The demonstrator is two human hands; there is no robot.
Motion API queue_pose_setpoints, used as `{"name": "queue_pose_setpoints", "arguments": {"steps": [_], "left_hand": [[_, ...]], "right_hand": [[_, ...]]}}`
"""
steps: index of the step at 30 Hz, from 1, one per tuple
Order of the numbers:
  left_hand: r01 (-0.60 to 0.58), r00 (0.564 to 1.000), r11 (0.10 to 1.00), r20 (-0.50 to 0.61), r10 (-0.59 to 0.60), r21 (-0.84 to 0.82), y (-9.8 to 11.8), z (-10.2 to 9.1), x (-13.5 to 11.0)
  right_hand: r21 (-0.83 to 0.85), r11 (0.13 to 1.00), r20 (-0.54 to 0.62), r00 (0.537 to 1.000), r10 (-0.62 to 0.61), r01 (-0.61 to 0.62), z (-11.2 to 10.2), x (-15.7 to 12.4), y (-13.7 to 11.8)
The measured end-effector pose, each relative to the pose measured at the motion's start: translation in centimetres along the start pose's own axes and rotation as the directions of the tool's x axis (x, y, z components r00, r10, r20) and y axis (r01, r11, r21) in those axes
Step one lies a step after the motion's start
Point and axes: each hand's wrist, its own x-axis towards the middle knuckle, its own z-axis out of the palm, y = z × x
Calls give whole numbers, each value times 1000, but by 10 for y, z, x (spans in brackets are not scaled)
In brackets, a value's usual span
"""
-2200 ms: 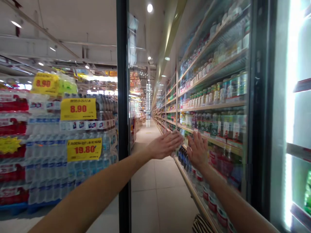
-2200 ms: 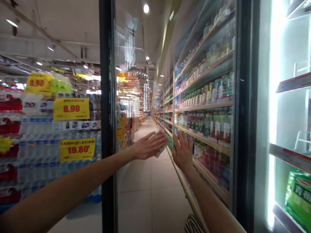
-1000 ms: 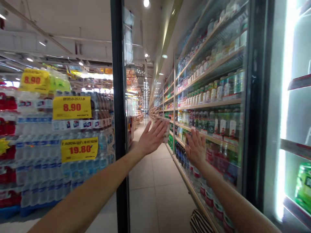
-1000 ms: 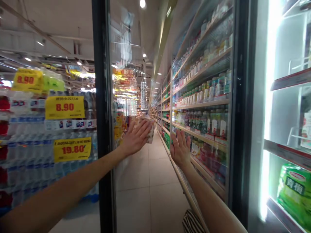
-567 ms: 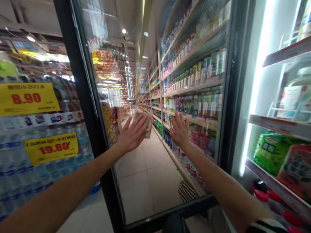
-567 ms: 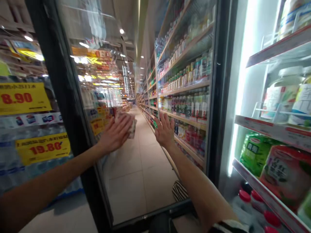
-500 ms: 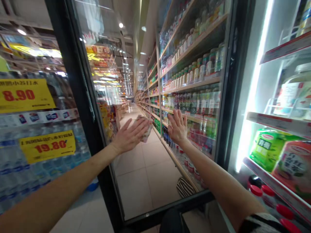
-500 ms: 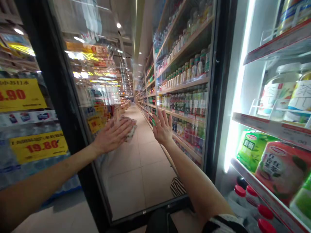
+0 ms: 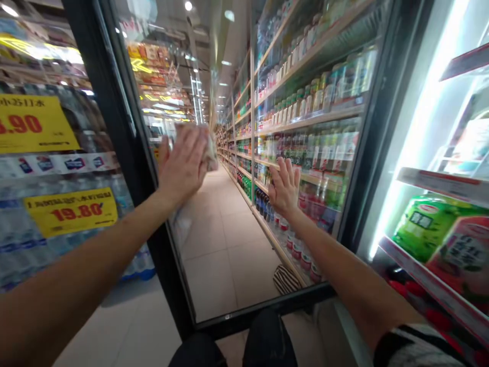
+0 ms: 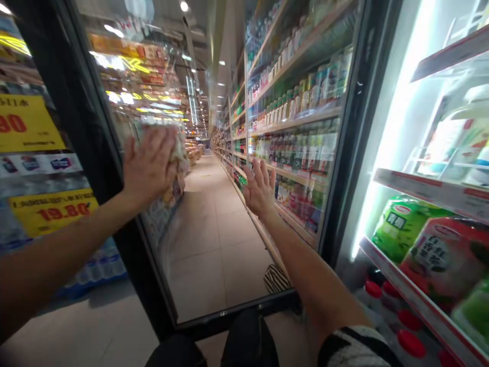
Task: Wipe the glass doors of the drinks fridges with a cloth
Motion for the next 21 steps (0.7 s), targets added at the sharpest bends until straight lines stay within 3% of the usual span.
{"name": "queue_pose_setpoints", "arguments": {"steps": [2, 3, 4, 6, 8, 10, 14, 16, 18, 20, 21], "left_hand": [[181, 983, 983, -21, -180, 34, -7, -3, 13], [203, 979, 978, -16, -202, 41, -7, -3, 14], [167, 986, 985, -9, -167, 39, -3, -1, 10], [-43, 999, 999, 10, 43, 19, 11, 4, -7], [-285, 958, 959, 28, 285, -6, 23, 9, -25], [-357, 934, 934, 23, 357, -20, 26, 10, -29], [-80, 996, 996, -29, 79, -40, 17, 8, -17], [-123, 992, 991, -14, 122, -49, 23, 9, -25], [-352, 934, 933, 37, 355, -70, 37, 11, -47], [-560, 818, 820, 82, 570, -114, 49, 12, -69], [-606, 781, 786, 94, 617, -123, 51, 13, -75]], "right_hand": [[-1, 1000, 17, 1000, 3, -3, 1, -1, 1], [-1, 1000, 22, 1000, 4, -4, 1, -1, 2], [0, 1000, 27, 1000, 7, -7, 1, -1, 2], [0, 1000, 32, 999, 12, -12, 1, -1, 2], [-2, 1000, 30, 999, 11, -11, 0, -1, 2], [-6, 1000, 22, 1000, 9, -9, 0, -1, 2], [-10, 1000, 11, 1000, 10, -10, 0, -1, 2], [-16, 1000, 24, 999, 27, -27, 0, -1, 2], [-18, 999, 32, 999, 38, -37, 0, -1, 2], [-18, 999, 25, 999, 34, -34, 0, 0, 2], [-18, 999, 18, 999, 28, -28, 0, 0, 2]]}}
